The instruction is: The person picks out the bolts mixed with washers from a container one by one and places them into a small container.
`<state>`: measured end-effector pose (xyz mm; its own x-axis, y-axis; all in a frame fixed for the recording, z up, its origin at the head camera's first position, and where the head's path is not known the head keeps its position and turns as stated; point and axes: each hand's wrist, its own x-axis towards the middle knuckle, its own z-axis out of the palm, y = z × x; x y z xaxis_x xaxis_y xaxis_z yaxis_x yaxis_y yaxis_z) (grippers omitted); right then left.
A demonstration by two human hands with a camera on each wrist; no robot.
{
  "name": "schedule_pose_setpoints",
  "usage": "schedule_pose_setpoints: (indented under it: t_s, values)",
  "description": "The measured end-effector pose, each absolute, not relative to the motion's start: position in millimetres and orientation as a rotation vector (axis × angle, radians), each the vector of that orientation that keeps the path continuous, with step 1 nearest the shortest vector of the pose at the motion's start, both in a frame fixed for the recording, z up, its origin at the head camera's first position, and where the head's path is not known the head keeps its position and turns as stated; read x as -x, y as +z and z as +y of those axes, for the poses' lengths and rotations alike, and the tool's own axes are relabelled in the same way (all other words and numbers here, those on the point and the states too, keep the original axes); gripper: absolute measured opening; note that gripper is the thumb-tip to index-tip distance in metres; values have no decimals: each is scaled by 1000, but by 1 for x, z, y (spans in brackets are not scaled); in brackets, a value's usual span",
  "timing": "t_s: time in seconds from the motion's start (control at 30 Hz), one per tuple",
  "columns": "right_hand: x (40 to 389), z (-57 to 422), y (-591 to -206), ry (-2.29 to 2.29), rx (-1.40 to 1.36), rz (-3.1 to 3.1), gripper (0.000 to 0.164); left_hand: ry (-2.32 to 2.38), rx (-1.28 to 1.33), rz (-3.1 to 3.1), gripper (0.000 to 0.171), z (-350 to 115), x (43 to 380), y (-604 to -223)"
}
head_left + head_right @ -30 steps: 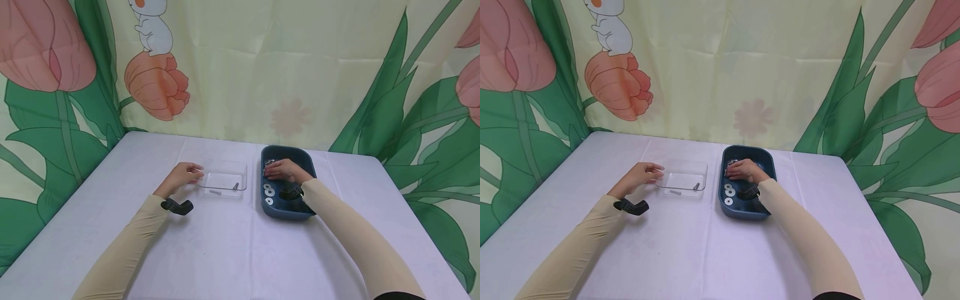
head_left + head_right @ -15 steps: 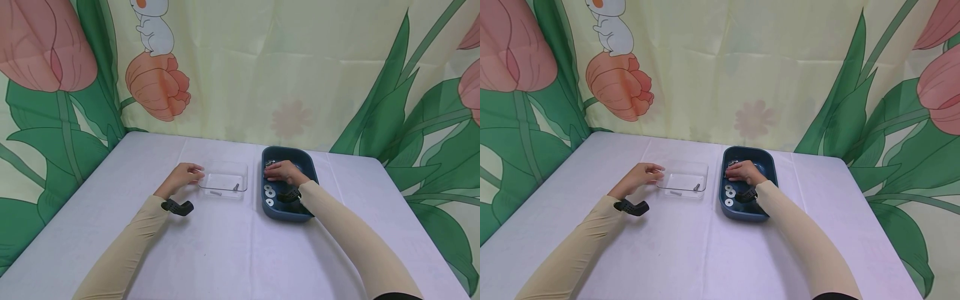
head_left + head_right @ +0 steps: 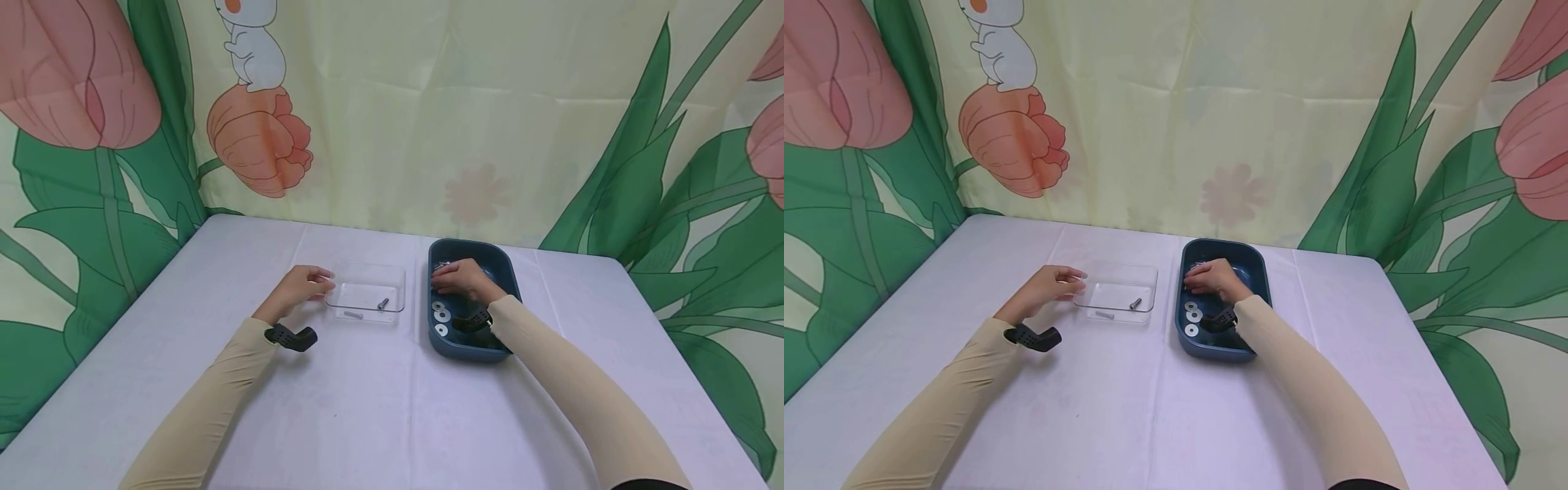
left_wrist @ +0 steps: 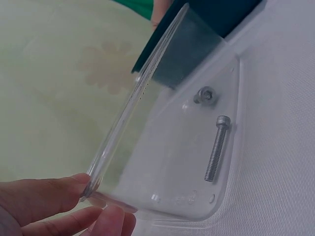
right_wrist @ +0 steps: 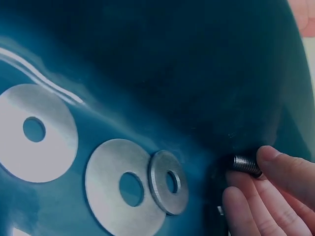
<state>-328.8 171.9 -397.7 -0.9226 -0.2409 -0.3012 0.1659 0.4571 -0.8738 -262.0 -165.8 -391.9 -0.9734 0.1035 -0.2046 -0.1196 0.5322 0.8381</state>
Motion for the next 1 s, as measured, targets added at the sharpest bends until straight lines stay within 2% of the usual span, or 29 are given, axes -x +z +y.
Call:
schedule_pose_setpoints:
  t_s: [1.0]
  values:
    - [322, 193, -361, -1558, 375, 2216, 39, 1449, 41, 2531, 42, -164, 262, -394]
